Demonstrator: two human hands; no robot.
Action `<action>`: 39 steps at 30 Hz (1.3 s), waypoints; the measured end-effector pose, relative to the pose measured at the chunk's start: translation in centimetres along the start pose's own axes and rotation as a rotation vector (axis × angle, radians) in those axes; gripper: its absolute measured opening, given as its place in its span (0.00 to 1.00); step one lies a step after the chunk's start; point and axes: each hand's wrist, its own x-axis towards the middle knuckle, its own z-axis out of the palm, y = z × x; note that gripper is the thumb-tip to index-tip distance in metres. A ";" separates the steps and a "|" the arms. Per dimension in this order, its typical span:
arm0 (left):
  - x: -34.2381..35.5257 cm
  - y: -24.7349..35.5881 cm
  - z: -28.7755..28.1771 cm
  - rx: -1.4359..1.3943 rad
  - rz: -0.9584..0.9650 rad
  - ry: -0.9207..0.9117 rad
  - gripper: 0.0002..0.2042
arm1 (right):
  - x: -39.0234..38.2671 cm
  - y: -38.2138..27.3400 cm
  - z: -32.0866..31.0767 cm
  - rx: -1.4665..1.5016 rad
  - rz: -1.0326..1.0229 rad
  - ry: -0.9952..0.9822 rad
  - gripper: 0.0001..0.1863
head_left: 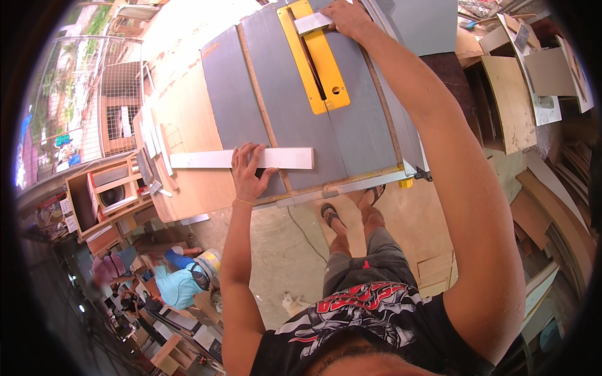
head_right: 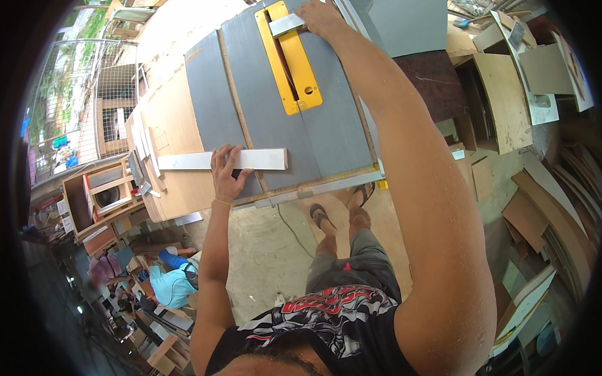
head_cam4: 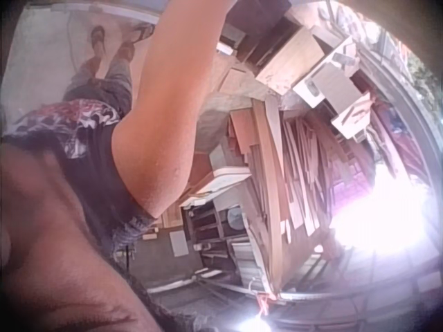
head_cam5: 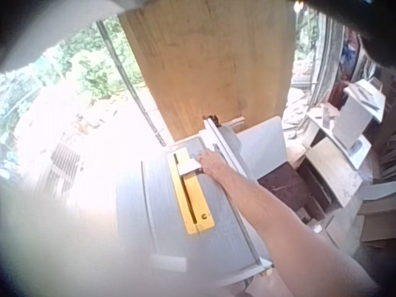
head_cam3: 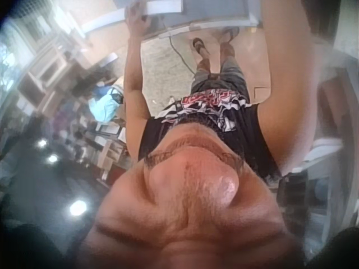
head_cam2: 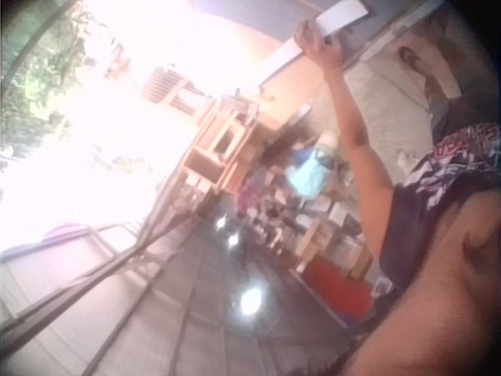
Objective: The person uses a table saw to cut long white wooden strips. They adjust the fence, feed the wood through the saw, and then carry the cut pieces to a nearby cabinet to fit them into slots.
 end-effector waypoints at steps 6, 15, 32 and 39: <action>-0.1 -0.1 0.1 0.012 -0.009 -0.004 0.31 | 0.9 0.1 0.0 0.038 0.001 0.015 0.14; 0.2 0.1 0.0 0.005 -0.012 -0.015 0.30 | 3.3 0.9 0.4 0.004 0.018 -0.006 0.15; 0.4 0.0 -0.6 0.025 -0.028 -0.026 0.33 | 8.5 1.9 -4.0 -0.060 0.051 0.111 0.22; -0.4 0.4 -1.3 0.012 -0.031 -0.005 0.31 | 5.8 1.8 -12.1 0.501 -0.074 0.500 0.26</action>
